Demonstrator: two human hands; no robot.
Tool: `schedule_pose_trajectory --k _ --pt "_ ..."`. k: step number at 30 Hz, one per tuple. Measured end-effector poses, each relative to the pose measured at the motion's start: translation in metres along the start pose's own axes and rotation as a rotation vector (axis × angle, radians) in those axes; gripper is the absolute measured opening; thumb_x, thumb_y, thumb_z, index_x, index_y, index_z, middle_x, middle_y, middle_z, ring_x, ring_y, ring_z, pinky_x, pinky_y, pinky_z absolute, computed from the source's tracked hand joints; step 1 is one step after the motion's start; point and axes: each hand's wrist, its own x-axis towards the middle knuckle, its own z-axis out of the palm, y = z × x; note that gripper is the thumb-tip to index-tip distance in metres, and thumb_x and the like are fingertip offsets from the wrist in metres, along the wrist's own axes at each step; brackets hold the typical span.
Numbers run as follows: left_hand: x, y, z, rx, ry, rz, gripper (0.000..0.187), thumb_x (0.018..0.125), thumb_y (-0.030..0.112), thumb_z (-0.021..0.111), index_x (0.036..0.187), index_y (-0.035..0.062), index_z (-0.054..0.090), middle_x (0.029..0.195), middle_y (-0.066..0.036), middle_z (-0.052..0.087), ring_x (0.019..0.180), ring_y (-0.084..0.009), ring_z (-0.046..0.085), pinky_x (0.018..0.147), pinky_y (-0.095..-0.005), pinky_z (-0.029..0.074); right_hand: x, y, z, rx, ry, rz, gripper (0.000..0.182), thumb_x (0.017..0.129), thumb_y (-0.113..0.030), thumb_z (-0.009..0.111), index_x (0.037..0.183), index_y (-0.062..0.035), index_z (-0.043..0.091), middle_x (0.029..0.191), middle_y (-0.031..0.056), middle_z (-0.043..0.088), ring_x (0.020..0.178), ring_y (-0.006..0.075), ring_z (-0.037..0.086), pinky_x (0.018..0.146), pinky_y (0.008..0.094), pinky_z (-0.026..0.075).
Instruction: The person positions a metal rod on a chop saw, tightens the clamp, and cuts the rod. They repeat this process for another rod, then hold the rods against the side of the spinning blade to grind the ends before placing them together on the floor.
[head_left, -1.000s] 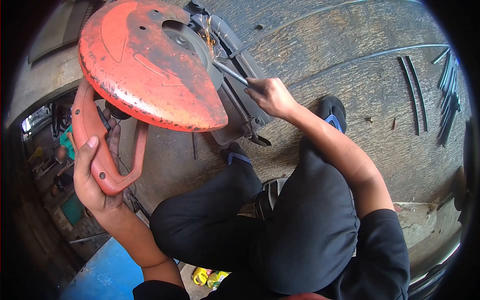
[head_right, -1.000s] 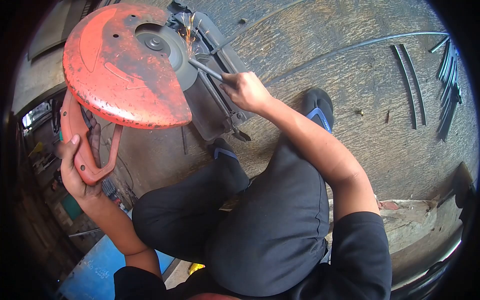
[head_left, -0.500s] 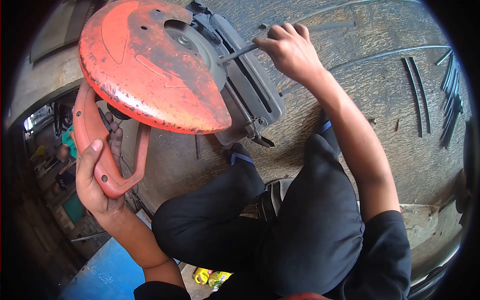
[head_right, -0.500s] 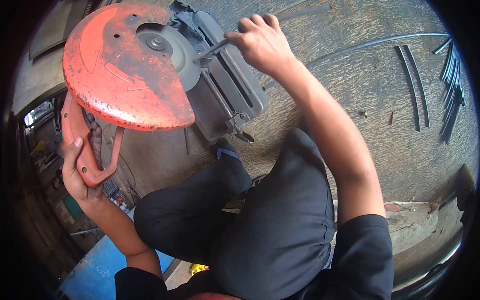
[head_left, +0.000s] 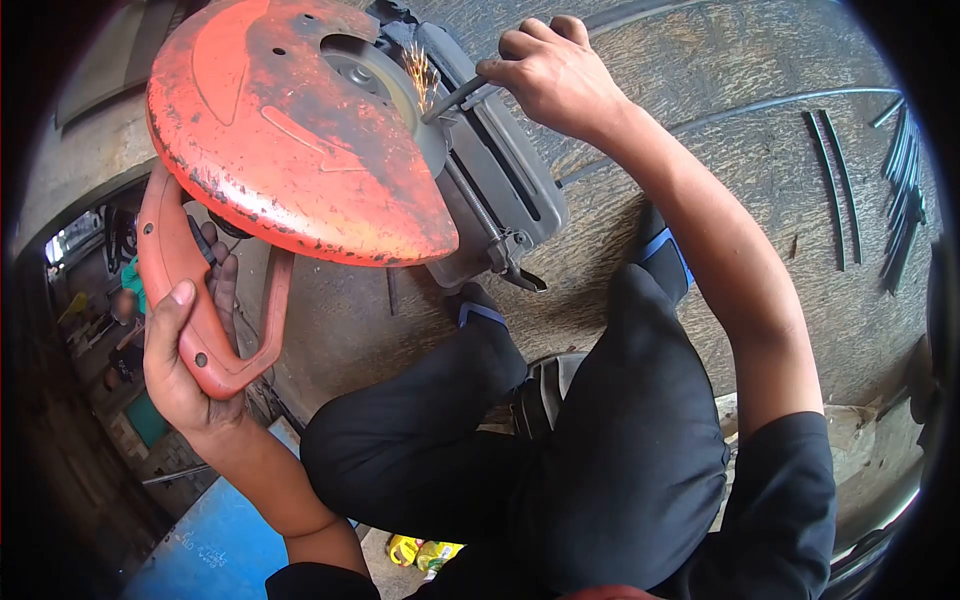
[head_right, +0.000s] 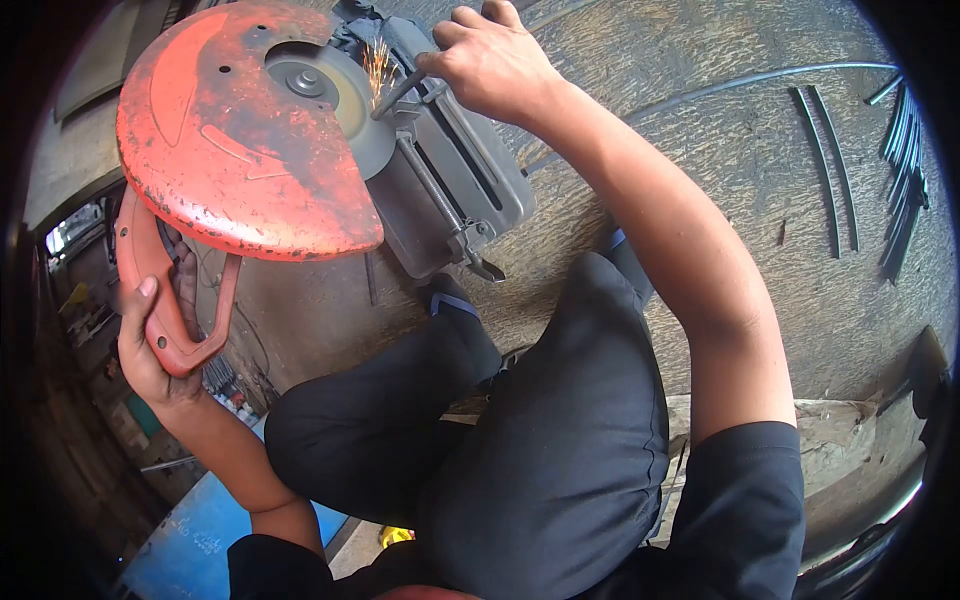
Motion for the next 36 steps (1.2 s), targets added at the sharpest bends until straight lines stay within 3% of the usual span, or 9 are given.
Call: schedule_pose_trajectory --k 8,23,25,26,28,36 --pt "-0.001 0.0 0.002 0.019 -0.001 0.01 0.068 0.083 0.013 0.058 0.142 -0.0051 0.029 0.139 -0.02 0.042 0.127 -0.0279 0.044 0.11 -0.0412 0.031 -0.001 -0.006 -0.002 0.01 0.011 0.035 0.03 0.08 -0.011 0.059 0.106 -0.0216 0.069 0.085 -0.0002 0.056 0.097 0.017 0.054 0.092 0.0449 0.033" --pt "0.0 0.0 -0.004 0.107 0.018 -0.028 0.066 0.084 0.013 0.056 0.139 -0.0104 0.03 0.131 -0.023 0.047 0.123 -0.0287 0.047 0.106 -0.0411 0.035 0.003 0.001 -0.013 0.012 -0.013 0.028 0.032 0.075 -0.008 0.061 0.103 -0.0208 0.07 0.086 0.0004 0.057 0.097 0.0173 0.054 0.093 0.0446 0.033" --pt "-0.003 -0.001 0.003 0.067 0.038 0.012 0.066 0.084 0.014 0.056 0.139 -0.0104 0.03 0.131 -0.023 0.047 0.123 -0.0289 0.047 0.106 -0.041 0.035 0.007 0.002 -0.016 0.13 -0.087 -0.02 0.019 0.079 -0.013 0.055 0.091 -0.0105 0.069 0.097 0.0112 0.059 0.096 0.0287 0.054 0.087 0.0455 0.04" --pt "-0.002 0.0 0.002 0.068 0.038 0.011 0.066 0.084 0.014 0.056 0.139 -0.0104 0.03 0.131 -0.023 0.047 0.123 -0.0289 0.047 0.106 -0.041 0.035 0.008 0.001 -0.014 0.131 -0.088 -0.019 0.019 0.079 -0.013 0.055 0.091 -0.0105 0.069 0.097 0.0112 0.059 0.096 0.0287 0.054 0.087 0.0455 0.04" --pt "-0.002 0.001 -0.002 0.013 0.019 -0.023 0.067 0.082 0.012 0.06 0.139 -0.007 0.032 0.133 -0.021 0.047 0.122 -0.0289 0.048 0.108 -0.0405 0.035 0.01 -0.001 -0.011 0.124 0.087 -0.047 0.015 0.078 -0.018 0.056 0.078 -0.0133 0.07 0.075 0.0044 0.053 0.087 0.0222 0.05 0.085 0.0409 0.035" --pt "-0.001 0.001 0.0 0.08 0.018 0.0 0.068 0.083 0.015 0.055 0.14 -0.0097 0.029 0.132 -0.024 0.045 0.122 -0.0303 0.047 0.106 -0.041 0.034 0.013 -0.009 -0.019 0.054 0.059 -0.07 0.013 0.075 -0.02 0.056 0.073 -0.0136 0.068 0.078 0.0026 0.055 0.089 0.0209 0.05 0.083 0.0382 0.034"
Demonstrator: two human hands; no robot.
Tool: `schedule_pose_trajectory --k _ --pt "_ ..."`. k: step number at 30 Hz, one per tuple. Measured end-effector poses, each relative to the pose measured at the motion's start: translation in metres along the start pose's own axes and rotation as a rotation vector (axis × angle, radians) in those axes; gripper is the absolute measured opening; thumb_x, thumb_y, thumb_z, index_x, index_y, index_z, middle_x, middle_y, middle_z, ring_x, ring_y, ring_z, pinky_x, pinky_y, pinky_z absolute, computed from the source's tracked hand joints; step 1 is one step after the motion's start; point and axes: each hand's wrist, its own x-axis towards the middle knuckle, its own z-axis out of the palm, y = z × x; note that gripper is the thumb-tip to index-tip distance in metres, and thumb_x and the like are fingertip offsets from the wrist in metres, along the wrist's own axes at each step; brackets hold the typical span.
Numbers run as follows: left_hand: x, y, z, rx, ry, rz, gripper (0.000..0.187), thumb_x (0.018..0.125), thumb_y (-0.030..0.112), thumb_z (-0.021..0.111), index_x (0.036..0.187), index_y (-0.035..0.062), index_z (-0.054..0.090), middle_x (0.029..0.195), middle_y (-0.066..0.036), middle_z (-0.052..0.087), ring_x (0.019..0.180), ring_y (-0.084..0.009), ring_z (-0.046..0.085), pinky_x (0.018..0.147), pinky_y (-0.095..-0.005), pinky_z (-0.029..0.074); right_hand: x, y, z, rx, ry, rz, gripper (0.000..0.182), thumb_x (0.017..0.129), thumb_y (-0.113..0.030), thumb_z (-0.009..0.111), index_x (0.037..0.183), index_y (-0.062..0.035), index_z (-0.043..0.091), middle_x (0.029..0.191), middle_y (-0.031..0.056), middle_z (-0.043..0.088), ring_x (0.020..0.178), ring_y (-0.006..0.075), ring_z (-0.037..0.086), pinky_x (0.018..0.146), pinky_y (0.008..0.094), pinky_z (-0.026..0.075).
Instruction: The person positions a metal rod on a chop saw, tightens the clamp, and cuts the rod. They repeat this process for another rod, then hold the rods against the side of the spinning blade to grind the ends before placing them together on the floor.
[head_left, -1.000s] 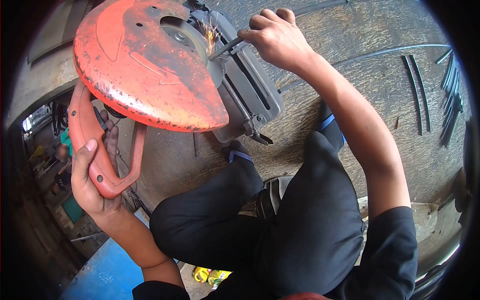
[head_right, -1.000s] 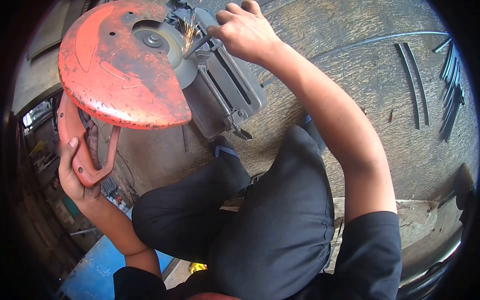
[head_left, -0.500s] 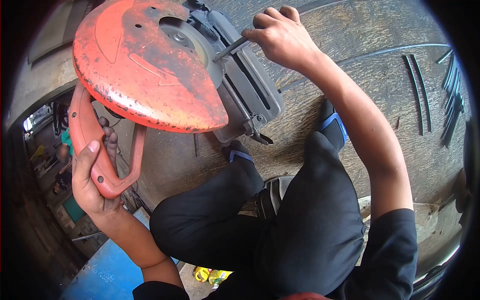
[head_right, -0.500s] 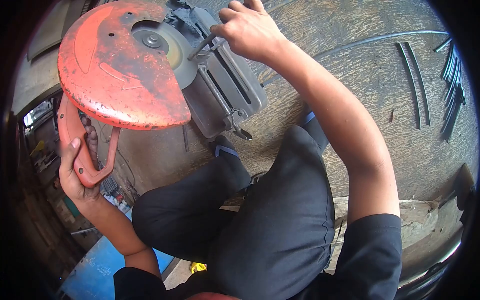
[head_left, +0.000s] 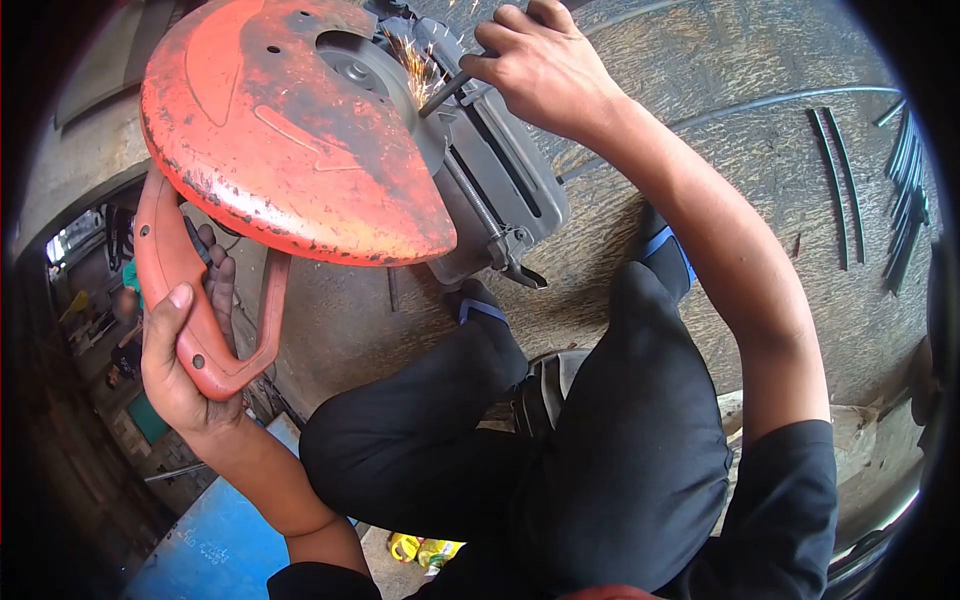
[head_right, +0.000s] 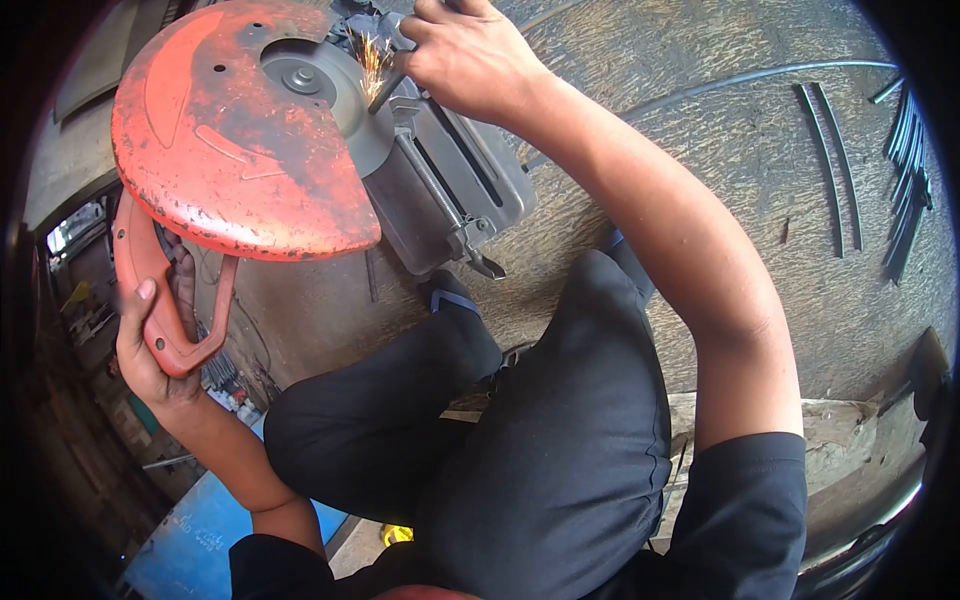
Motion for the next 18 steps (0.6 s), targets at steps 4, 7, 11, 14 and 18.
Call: schedule_pose_trajectory --k 4,7,11,14,18 --pt "-0.001 0.0 0.003 0.01 0.023 0.016 0.068 0.083 0.015 0.055 0.14 -0.0096 0.029 0.132 -0.024 0.045 0.119 -0.0307 0.048 0.106 -0.041 0.035 0.001 -0.007 -0.001 -0.103 -0.006 -0.022 0.013 0.074 -0.02 0.056 0.071 -0.0142 0.067 0.078 0.0015 0.054 0.09 0.0196 0.05 0.083 0.0363 0.033" --pt "-0.001 0.0 0.003 0.018 0.014 0.011 0.068 0.083 0.015 0.055 0.14 -0.0097 0.029 0.131 -0.024 0.045 0.119 -0.0302 0.048 0.106 -0.041 0.035 -0.002 -0.008 -0.004 -0.08 -0.029 -0.033 0.013 0.075 -0.02 0.056 0.072 -0.0136 0.067 0.077 0.0021 0.054 0.09 0.0203 0.05 0.083 0.0371 0.033" --pt "0.0 0.0 0.001 -0.002 0.014 0.011 0.066 0.083 0.013 0.055 0.139 -0.01 0.03 0.13 -0.024 0.047 0.117 -0.0294 0.05 0.105 -0.0413 0.036 -0.009 -0.004 -0.01 0.046 -0.021 0.032 0.013 0.075 -0.018 0.057 0.077 -0.0132 0.069 0.078 0.0031 0.053 0.09 0.0213 0.05 0.085 0.0396 0.034" --pt "0.001 0.001 -0.005 0.074 0.012 -0.011 0.064 0.083 0.011 0.055 0.139 -0.0103 0.031 0.128 -0.023 0.048 0.117 -0.0291 0.051 0.104 -0.0416 0.038 -0.016 0.003 -0.004 0.047 -0.008 0.107 0.02 0.074 -0.012 0.056 0.086 -0.0158 0.071 0.08 0.0039 0.054 0.09 0.0225 0.051 0.086 0.0437 0.034" --pt "-0.001 0.001 -0.001 -0.019 0.025 -0.025 0.065 0.083 0.011 0.059 0.139 -0.0074 0.032 0.131 -0.02 0.048 0.121 -0.0277 0.049 0.109 -0.0404 0.034 -0.019 0.004 0.001 0.07 0.016 0.14 0.021 0.074 -0.011 0.056 0.087 -0.0166 0.072 0.079 0.0052 0.053 0.09 0.0232 0.051 0.085 0.0442 0.034"
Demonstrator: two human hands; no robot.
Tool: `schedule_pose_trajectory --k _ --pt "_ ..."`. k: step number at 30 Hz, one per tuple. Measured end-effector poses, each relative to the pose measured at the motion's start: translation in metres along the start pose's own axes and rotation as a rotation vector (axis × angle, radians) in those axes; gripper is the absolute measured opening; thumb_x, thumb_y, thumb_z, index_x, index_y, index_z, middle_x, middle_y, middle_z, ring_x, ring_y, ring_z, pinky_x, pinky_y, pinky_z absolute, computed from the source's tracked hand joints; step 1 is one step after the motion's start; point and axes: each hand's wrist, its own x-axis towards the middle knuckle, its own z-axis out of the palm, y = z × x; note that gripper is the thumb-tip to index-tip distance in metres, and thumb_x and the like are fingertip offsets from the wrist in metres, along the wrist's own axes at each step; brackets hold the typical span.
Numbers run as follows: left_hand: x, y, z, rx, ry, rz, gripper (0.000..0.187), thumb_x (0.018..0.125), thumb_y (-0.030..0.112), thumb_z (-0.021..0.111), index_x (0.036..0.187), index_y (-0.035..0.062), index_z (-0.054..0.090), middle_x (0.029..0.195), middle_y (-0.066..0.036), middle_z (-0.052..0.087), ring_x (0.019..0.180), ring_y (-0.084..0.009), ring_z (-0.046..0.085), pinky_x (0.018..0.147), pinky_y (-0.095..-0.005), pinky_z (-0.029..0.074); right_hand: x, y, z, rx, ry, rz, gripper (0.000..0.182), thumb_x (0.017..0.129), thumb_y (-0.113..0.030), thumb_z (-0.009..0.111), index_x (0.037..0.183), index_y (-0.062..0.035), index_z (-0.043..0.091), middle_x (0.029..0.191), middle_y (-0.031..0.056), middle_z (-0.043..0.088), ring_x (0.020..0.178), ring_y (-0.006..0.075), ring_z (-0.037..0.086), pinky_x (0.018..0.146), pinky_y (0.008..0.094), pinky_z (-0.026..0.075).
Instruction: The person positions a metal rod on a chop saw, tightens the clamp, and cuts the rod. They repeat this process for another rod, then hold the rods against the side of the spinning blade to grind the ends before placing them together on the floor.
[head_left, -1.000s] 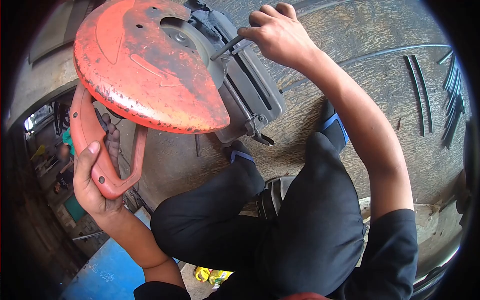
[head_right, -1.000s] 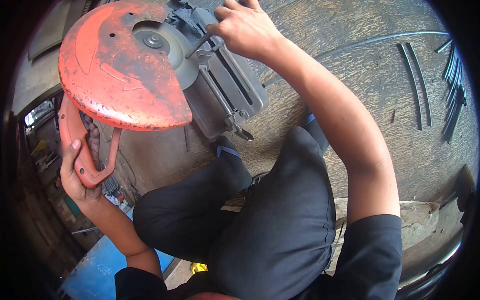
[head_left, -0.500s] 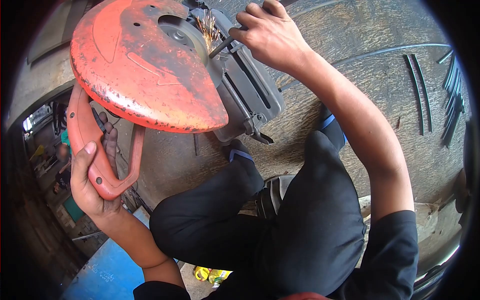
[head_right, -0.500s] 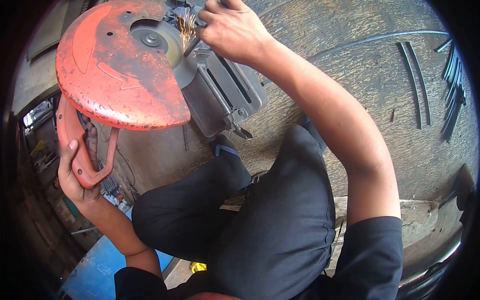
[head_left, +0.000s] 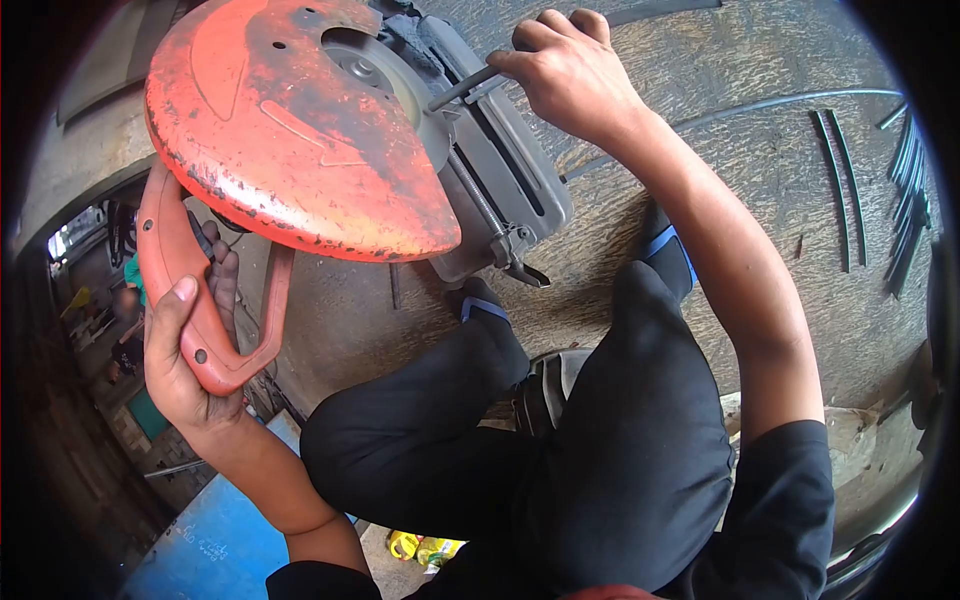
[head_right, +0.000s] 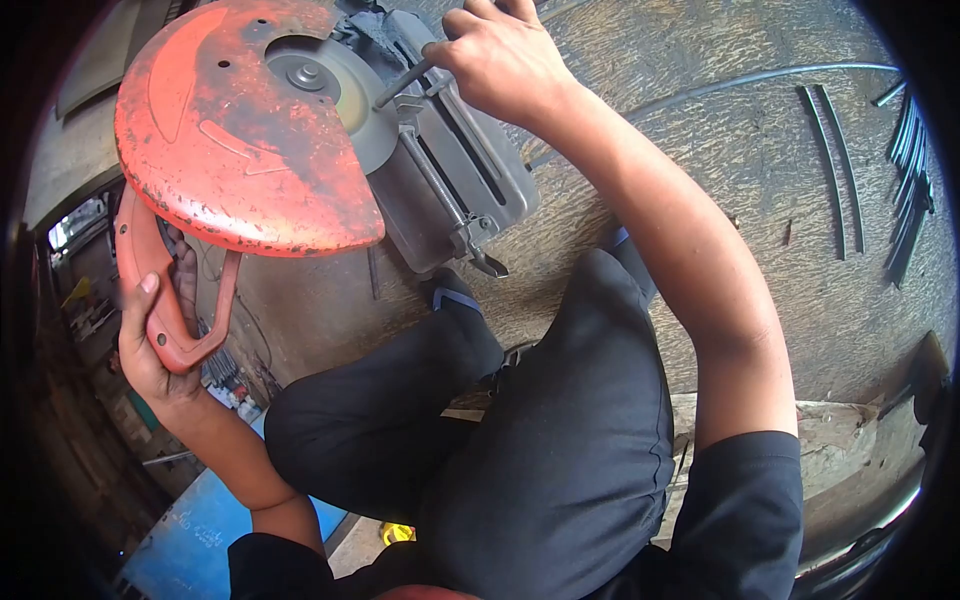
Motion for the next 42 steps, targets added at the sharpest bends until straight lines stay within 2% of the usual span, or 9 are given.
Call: schedule_pose_trajectory --k 16,19,21,23,25,27,31,39,42 --pt "0.0 -0.002 0.003 0.001 0.001 0.035 0.066 0.083 0.012 0.054 0.14 -0.0103 0.029 0.135 -0.022 0.044 0.126 -0.0302 0.045 0.107 -0.0441 0.034 0.001 -0.005 0.003 0.052 0.017 -0.046 0.016 0.075 -0.014 0.057 0.083 -0.0153 0.071 0.077 0.004 0.053 0.089 0.023 0.051 0.084 0.0447 0.034" --pt "0.0 -0.001 0.003 -0.005 -0.013 0.03 0.066 0.083 0.012 0.055 0.14 -0.0091 0.03 0.133 -0.023 0.046 0.126 -0.0304 0.045 0.107 -0.0437 0.034 -0.006 -0.005 -0.001 -0.053 -0.062 -0.038 0.025 0.079 -0.013 0.063 0.101 -0.0194 0.071 0.084 0.0006 0.058 0.093 0.018 0.055 0.091 0.0432 0.034" --pt "0.001 -0.002 0.001 -0.018 -0.022 0.03 0.067 0.083 0.012 0.056 0.141 -0.0078 0.028 0.134 -0.022 0.045 0.125 -0.0304 0.045 0.109 -0.0428 0.033 -0.018 0.002 0.001 0.151 -0.09 0.028 0.018 0.082 -0.021 0.062 0.097 -0.0233 0.072 0.077 0.0015 0.057 0.088 0.0187 0.057 0.088 0.0401 0.037" --pt "0.0 -0.002 0.001 -0.035 -0.022 0.043 0.068 0.083 0.012 0.058 0.141 -0.0065 0.027 0.136 -0.021 0.044 0.125 -0.0304 0.045 0.11 -0.0419 0.032 -0.03 0.005 0.007 0.197 -0.107 0.074 0.019 0.084 -0.025 0.064 0.098 -0.0162 0.072 0.077 0.0056 0.063 0.085 0.0239 0.061 0.082 0.04 0.042" --pt "-0.001 -0.002 0.006 -0.007 -0.004 0.038 0.066 0.081 0.013 0.056 0.14 -0.0071 0.031 0.133 -0.024 0.044 0.12 -0.0312 0.049 0.104 -0.0424 0.037 -0.043 0.008 0.016 0.703 -0.221 0.496 0.026 0.089 -0.028 0.061 0.101 -0.0069 0.07 0.079 0.0105 0.066 0.079 0.025 0.063 0.073 0.0387 0.046" --pt "0.001 -0.002 0.002 -0.011 -0.009 0.037 0.065 0.081 0.013 0.056 0.138 -0.0071 0.034 0.132 -0.022 0.046 0.115 -0.0311 0.052 0.102 -0.0419 0.04 -0.054 0.007 0.016 0.839 -0.283 0.639 0.035 0.092 -0.032 0.057 0.102 -0.0001 0.067 0.078 0.0131 0.066 0.073 0.0222 0.061 0.067 0.0372 0.048" --pt "0.0 -0.001 0.004 -0.036 -0.004 0.038 0.061 0.081 0.012 0.055 0.137 -0.0069 0.037 0.127 -0.02 0.051 0.112 -0.03 0.054 0.101 -0.0416 0.041 -0.07 -0.003 0.021 1.101 -0.328 0.798 0.042 0.095 -0.04 0.054 0.086 -0.0007 0.066 0.067 0.0022 0.053 0.067 0.012 0.049 0.062 0.0302 0.042" --pt "0.0 -0.002 0.003 -0.017 -0.025 0.053 0.059 0.082 0.011 0.055 0.136 -0.0061 0.038 0.126 -0.02 0.052 0.113 -0.0276 0.054 0.101 -0.041 0.04 -0.067 -0.017 0.012 1.362 -0.412 0.819 0.039 0.097 -0.036 0.051 0.094 0.0003 0.065 0.067 -0.0027 0.05 0.064 0.0056 0.043 0.057 0.0241 0.036" --pt "0.0 -0.001 0.002 -0.066 -0.048 0.019 0.066 0.081 0.01 0.057 0.141 0.0015 0.03 0.13 -0.017 0.047 0.111 -0.0295 0.054 0.102 -0.0441 0.039 -0.069 -0.019 0.012 1.438 -0.471 0.861 0.039 0.098 -0.035 0.05 0.097 0.0008 0.066 0.067 -0.0024 0.05 0.06 0.0049 0.042 0.054 0.0224 0.035"
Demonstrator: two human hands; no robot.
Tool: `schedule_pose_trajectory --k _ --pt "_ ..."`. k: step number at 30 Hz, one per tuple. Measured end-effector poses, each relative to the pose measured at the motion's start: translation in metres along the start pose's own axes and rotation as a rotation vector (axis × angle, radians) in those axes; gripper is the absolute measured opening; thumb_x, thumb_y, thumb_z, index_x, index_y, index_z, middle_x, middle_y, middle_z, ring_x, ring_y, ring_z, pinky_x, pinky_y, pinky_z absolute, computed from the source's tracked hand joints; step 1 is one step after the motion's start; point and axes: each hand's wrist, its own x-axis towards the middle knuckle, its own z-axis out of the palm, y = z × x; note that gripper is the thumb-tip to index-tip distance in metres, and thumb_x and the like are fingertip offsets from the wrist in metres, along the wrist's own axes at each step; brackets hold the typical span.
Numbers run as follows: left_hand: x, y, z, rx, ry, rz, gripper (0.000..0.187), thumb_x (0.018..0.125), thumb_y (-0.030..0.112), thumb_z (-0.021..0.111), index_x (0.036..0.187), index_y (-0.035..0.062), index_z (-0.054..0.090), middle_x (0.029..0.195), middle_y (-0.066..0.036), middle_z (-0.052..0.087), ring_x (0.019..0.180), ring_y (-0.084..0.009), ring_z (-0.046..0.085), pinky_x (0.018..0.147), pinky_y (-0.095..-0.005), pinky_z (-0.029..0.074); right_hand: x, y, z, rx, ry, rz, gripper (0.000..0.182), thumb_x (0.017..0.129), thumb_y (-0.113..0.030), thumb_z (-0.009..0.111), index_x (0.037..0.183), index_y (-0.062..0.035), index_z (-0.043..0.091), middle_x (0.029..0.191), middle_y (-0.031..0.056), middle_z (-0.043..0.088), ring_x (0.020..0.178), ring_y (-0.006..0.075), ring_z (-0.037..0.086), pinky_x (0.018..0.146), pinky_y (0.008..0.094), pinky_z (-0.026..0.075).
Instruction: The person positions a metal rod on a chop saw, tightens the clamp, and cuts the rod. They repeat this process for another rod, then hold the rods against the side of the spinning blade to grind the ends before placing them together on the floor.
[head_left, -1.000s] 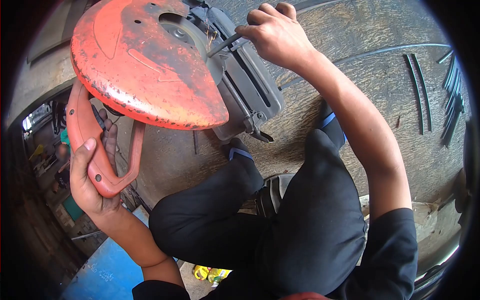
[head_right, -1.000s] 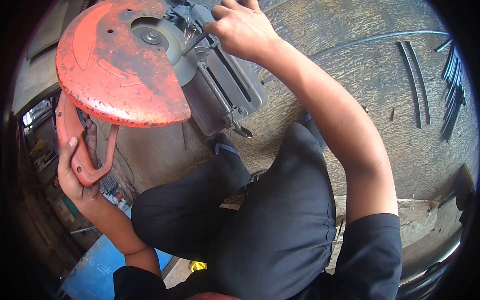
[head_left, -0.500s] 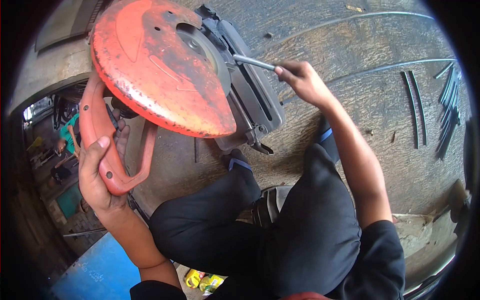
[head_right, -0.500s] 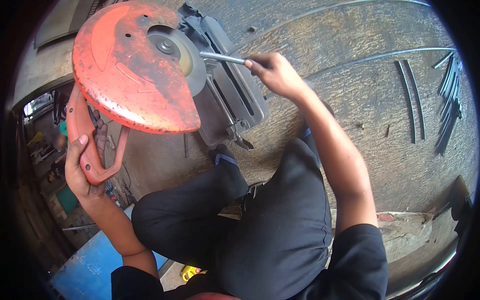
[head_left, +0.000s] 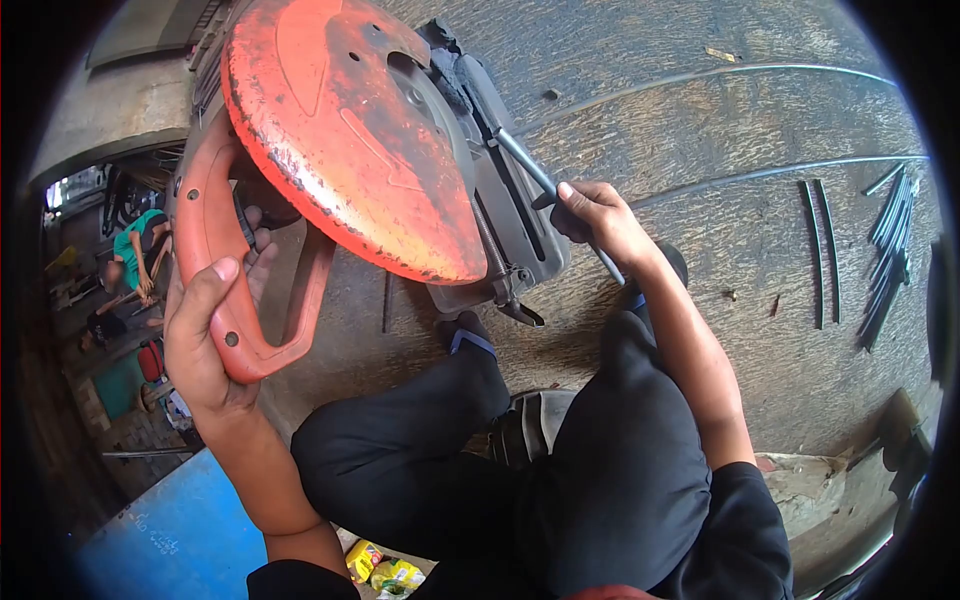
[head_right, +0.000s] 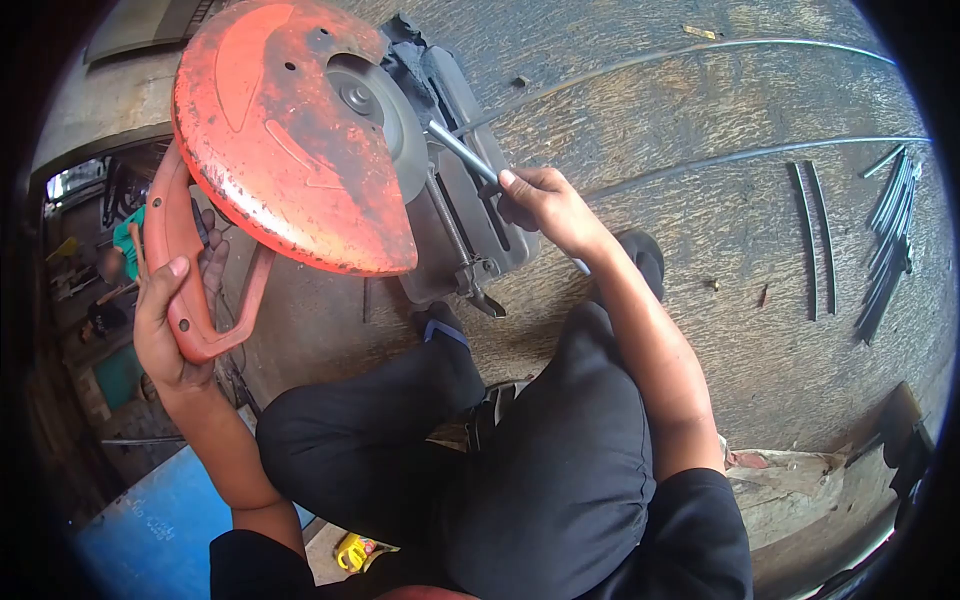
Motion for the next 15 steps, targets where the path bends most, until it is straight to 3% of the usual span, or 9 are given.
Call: schedule_pose_trajectory --k 6,15 --pt "0.001 0.0 -0.006 0.058 0.017 -0.017 0.059 0.082 0.01 0.057 0.136 -0.005 0.036 0.124 -0.018 0.051 0.109 -0.027 0.054 0.101 -0.0399 0.041 -0.001 0.003 0.007 0.094 -0.037 0.075 0.039 0.099 -0.035 0.048 0.095 -0.0006 0.066 0.061 -0.0025 0.048 0.05 0.005 0.038 0.045 0.0226 0.03" --pt "-0.001 0.001 0.003 0.06 0.04 0.003 0.061 0.08 0.013 0.058 0.134 -0.0068 0.039 0.124 -0.021 0.052 0.109 -0.0281 0.056 0.099 -0.0393 0.042 0.023 -0.032 -0.01 -0.292 -0.105 0.207 0.045 0.097 -0.041 0.049 0.077 -0.0022 0.062 0.051 -0.0054 0.039 0.041 0.0047 0.033 0.038 0.0237 0.024"
